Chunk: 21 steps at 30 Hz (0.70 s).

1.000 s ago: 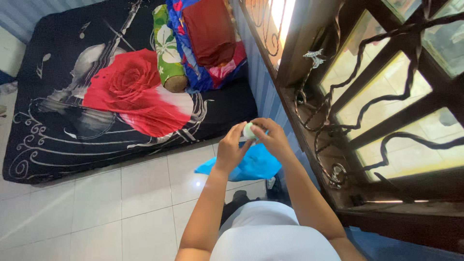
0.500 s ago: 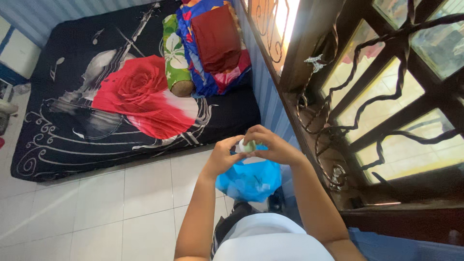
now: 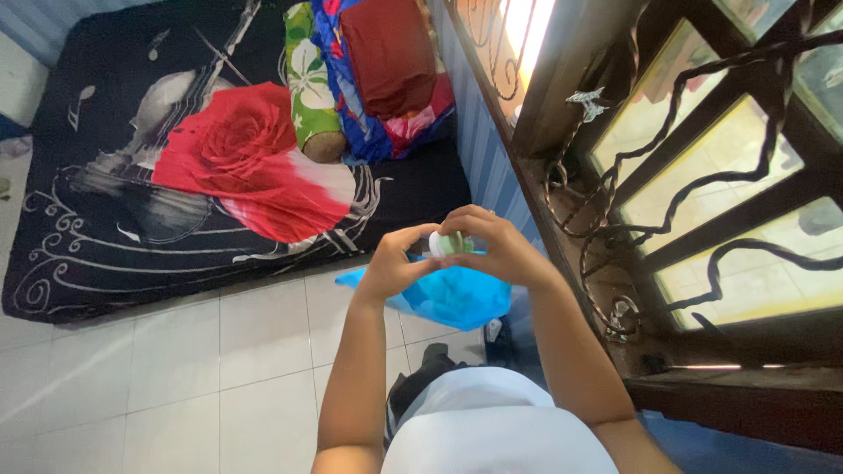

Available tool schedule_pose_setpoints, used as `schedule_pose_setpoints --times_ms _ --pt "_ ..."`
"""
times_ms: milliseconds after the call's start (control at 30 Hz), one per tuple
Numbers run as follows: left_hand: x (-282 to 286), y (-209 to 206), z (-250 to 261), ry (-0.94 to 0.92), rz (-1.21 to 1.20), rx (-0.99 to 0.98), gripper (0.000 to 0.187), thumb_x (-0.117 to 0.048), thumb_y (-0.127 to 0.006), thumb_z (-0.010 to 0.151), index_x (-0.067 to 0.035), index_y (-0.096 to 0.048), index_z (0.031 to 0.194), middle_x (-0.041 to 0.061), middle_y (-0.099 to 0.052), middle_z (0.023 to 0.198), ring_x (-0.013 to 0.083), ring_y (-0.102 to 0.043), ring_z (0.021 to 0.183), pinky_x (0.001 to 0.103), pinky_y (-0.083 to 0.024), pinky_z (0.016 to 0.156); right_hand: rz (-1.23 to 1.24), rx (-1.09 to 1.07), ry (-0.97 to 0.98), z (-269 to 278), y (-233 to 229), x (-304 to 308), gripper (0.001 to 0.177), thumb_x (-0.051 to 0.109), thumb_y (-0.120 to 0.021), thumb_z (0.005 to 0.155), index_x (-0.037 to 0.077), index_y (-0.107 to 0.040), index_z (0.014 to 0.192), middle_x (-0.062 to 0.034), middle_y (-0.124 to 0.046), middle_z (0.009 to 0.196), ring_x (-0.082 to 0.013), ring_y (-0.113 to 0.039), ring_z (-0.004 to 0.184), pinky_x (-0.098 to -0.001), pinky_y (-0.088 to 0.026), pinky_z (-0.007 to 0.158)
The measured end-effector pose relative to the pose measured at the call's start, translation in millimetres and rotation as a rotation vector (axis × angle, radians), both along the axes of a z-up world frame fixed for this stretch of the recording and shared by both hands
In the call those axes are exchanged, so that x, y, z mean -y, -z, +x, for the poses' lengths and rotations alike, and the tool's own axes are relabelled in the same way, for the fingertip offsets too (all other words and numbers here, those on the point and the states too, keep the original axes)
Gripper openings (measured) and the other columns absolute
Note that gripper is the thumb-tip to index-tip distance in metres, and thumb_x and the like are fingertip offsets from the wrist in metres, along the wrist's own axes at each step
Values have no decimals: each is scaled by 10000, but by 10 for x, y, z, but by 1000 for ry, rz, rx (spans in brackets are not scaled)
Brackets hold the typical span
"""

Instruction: The person picks up several clothing items and personal objects from the floor and bed, places them into a blue plastic bag, and then puts a folded blue garment into a wardrobe.

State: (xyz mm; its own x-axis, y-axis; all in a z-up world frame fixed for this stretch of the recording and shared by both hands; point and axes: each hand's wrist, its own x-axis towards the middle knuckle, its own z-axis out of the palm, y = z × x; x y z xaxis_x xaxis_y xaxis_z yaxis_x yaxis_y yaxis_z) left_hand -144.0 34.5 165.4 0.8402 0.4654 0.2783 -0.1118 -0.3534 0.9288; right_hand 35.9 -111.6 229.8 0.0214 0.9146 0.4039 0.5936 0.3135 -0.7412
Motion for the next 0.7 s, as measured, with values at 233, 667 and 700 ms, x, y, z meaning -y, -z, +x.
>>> schedule_pose_setpoints --times_ms 233,667,700 --pt "-213 163 -83 231 -448 199 669 -238 -861 827 20 -596 1384 86 -736 1222 120 -686 1095 281 -541 973 36 -251 -33 322 58 102 476 -35 -831 770 49 -680 1213 -114 -612 1344 -237 -606 1277 -374 -496 1066" --pt "134 -269 197 -32 -99 153 465 -165 -842 842 -42 -656 1251 47 -714 1053 88 -683 919 254 -602 762 25 -430 -82 239 79 -23 470 -22 -830 799 39 -659 1233 -109 -568 1350 -216 -591 1298 -376 -508 1118" --pt "145 -292 209 -37 -93 138 448 -165 -825 858 -40 -662 1256 56 -720 1047 93 -692 916 257 -602 759 48 -328 -66 249 65 -31 465 -5 -841 796 48 -667 1224 -105 -573 1344 -216 -604 1284 -375 -526 1106"
